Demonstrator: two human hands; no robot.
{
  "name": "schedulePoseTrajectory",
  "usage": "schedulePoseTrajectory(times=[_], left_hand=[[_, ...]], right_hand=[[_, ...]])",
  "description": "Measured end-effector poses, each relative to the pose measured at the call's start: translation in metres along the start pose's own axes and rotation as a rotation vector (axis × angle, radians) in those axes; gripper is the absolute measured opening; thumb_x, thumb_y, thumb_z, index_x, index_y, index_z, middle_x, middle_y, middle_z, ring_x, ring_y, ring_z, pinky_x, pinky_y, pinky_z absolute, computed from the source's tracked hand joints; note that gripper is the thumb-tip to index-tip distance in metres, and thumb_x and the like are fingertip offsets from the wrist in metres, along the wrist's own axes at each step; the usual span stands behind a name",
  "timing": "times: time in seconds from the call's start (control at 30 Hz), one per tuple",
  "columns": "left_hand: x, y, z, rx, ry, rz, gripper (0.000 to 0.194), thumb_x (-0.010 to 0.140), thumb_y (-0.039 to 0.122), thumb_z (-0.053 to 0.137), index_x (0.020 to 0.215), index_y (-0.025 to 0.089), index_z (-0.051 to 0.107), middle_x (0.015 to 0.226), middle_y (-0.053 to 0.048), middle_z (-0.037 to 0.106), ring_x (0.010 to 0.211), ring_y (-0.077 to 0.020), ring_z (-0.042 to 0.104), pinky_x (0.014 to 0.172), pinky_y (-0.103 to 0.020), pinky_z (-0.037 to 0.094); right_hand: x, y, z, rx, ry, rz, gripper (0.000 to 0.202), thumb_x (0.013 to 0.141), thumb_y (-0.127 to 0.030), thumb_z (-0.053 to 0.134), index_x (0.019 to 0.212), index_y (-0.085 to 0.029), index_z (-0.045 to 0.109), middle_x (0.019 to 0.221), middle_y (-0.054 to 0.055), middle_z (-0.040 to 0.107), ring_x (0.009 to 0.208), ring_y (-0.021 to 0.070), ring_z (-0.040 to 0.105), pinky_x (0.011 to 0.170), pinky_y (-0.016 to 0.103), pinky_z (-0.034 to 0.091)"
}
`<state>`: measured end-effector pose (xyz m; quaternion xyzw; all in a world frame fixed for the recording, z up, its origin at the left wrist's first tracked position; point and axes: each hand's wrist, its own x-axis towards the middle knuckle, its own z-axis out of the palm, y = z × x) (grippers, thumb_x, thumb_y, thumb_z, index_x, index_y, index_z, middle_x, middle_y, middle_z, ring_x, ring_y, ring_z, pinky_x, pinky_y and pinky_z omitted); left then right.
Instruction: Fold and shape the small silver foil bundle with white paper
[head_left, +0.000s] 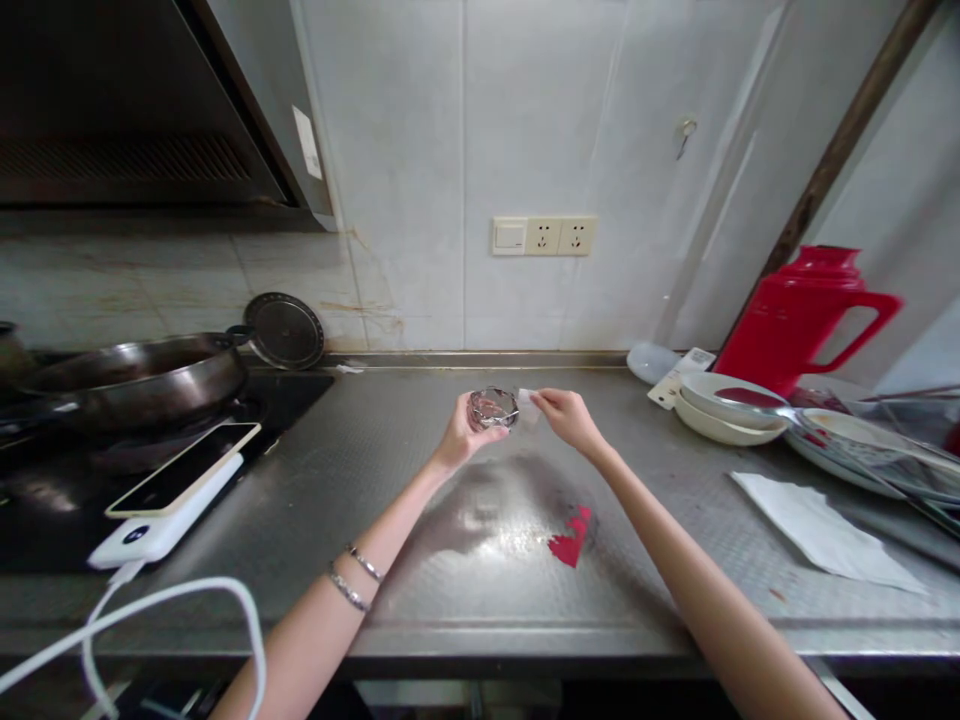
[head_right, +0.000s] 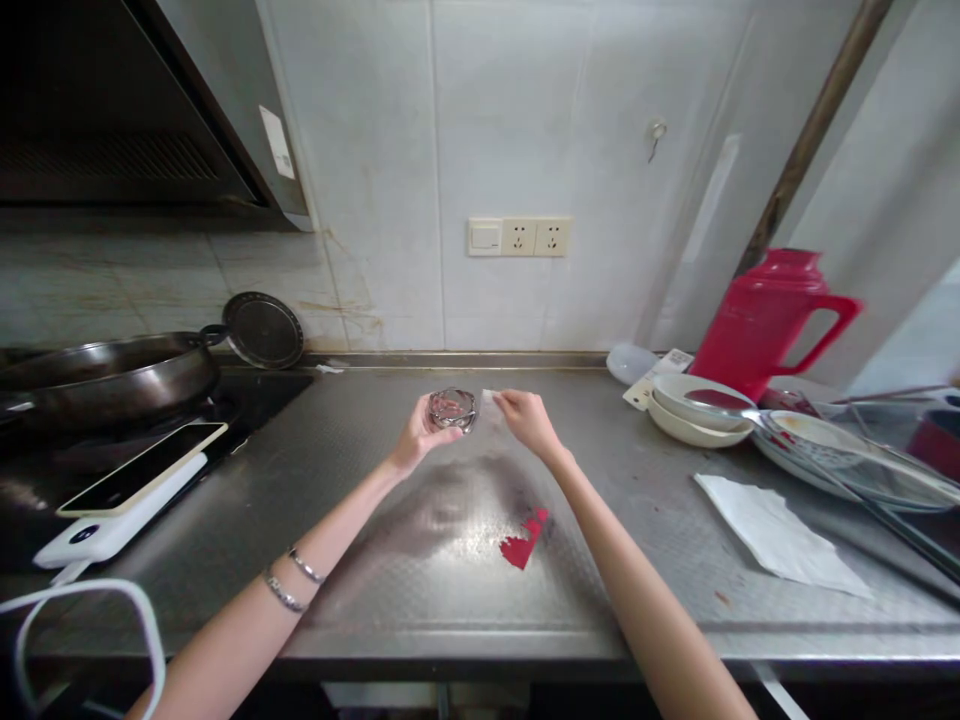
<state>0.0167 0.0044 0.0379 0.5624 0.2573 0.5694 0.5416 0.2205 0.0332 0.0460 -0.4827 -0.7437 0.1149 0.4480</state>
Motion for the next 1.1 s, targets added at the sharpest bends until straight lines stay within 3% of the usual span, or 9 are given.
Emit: schedulePoseTrajectory(times=[0.13, 0.27, 0.37, 0.47, 0.57, 0.7, 0.87, 1.1], left_hand=[[0.003, 0.003, -0.004, 0.026, 0.055, 0.016, 0.062, 0.052, 0.021, 0.084, 0.101, 0.018, 0.046, 0.103, -0.006, 0.056, 0.101, -0.0218, 0.055, 0.094, -0.042, 0.042], [0.002, 0.0, -0.005, 0.039, 0.054, 0.021, 0.063, 0.052, 0.022, 0.085, 0.102, 0.017, 0.047, 0.104, -0.007, 0.055, 0.104, -0.0234, 0.053, 0.094, -0.043, 0.041], [0.001, -0.003, -0.004, 0.047, 0.038, 0.008, 0.064, 0.052, 0.022, 0.085, 0.103, 0.017, 0.047, 0.105, -0.007, 0.053, 0.107, -0.0243, 0.052, 0.095, -0.043, 0.041], [0.0, -0.004, -0.003, 0.041, 0.007, -0.014, 0.063, 0.053, 0.024, 0.085, 0.103, 0.017, 0.047, 0.106, -0.007, 0.053, 0.106, -0.0246, 0.053, 0.094, -0.044, 0.042], [0.0, -0.006, -0.004, 0.052, -0.022, -0.026, 0.063, 0.054, 0.025, 0.085, 0.103, 0.017, 0.047, 0.107, -0.008, 0.053, 0.103, -0.0239, 0.055, 0.094, -0.044, 0.042], [0.001, -0.01, -0.007, 0.08, -0.054, -0.015, 0.066, 0.055, 0.027, 0.085, 0.108, 0.018, 0.046, 0.109, -0.008, 0.054, 0.106, -0.0245, 0.055, 0.097, -0.044, 0.041], [0.001, -0.016, -0.009, 0.078, -0.128, -0.018, 0.068, 0.057, 0.032, 0.085, 0.111, 0.018, 0.046, 0.117, -0.012, 0.056, 0.112, -0.027, 0.055, 0.101, -0.046, 0.038], [0.004, -0.021, -0.007, 0.162, -0.186, -0.065, 0.081, 0.052, 0.04, 0.087, 0.118, 0.017, 0.047, 0.126, -0.015, 0.055, 0.119, -0.0294, 0.052, 0.105, -0.045, 0.036]], right_hand=[[-0.011, 0.017, 0.025, 0.38, -0.248, 0.243, 0.052, 0.073, -0.063, 0.053, 0.067, -0.013, 0.064, 0.058, 0.001, 0.056, 0.055, 0.0139, 0.051, 0.055, 0.026, 0.043], [-0.024, 0.014, 0.049, 0.377, -0.402, 0.214, 0.045, 0.072, -0.055, 0.057, 0.07, -0.012, 0.067, 0.056, 0.0, 0.057, 0.053, 0.0128, 0.049, 0.053, 0.025, 0.04], [-0.025, 0.009, 0.054, 0.269, -0.367, 0.135, 0.034, 0.074, -0.045, 0.058, 0.077, -0.013, 0.071, 0.064, 0.002, 0.064, 0.061, 0.0154, 0.055, 0.06, 0.026, 0.042], [-0.02, 0.007, 0.041, 0.21, -0.283, 0.094, 0.029, 0.076, -0.039, 0.059, 0.087, -0.015, 0.073, 0.08, 0.004, 0.071, 0.072, 0.0184, 0.06, 0.069, 0.029, 0.045], [-0.013, 0.002, 0.014, 0.309, -0.288, 0.098, 0.036, 0.075, -0.036, 0.063, 0.105, -0.018, 0.07, 0.103, 0.006, 0.07, 0.083, 0.0197, 0.061, 0.078, 0.033, 0.047], [-0.007, -0.009, -0.014, 0.408, -0.445, 0.059, 0.061, 0.072, -0.037, 0.07, 0.129, -0.023, 0.054, 0.121, 0.007, 0.062, 0.104, 0.022, 0.057, 0.084, 0.034, 0.048], [0.0, -0.019, -0.014, 0.282, -0.499, -0.039, 0.071, 0.061, -0.044, 0.079, 0.124, -0.018, 0.057, 0.117, 0.011, 0.06, 0.101, 0.0234, 0.055, 0.072, 0.031, 0.049], [0.002, -0.019, -0.022, 0.136, -0.453, -0.107, 0.068, 0.059, -0.044, 0.082, 0.118, -0.019, 0.062, 0.114, 0.01, 0.064, 0.1, 0.0245, 0.057, 0.074, 0.031, 0.048]])
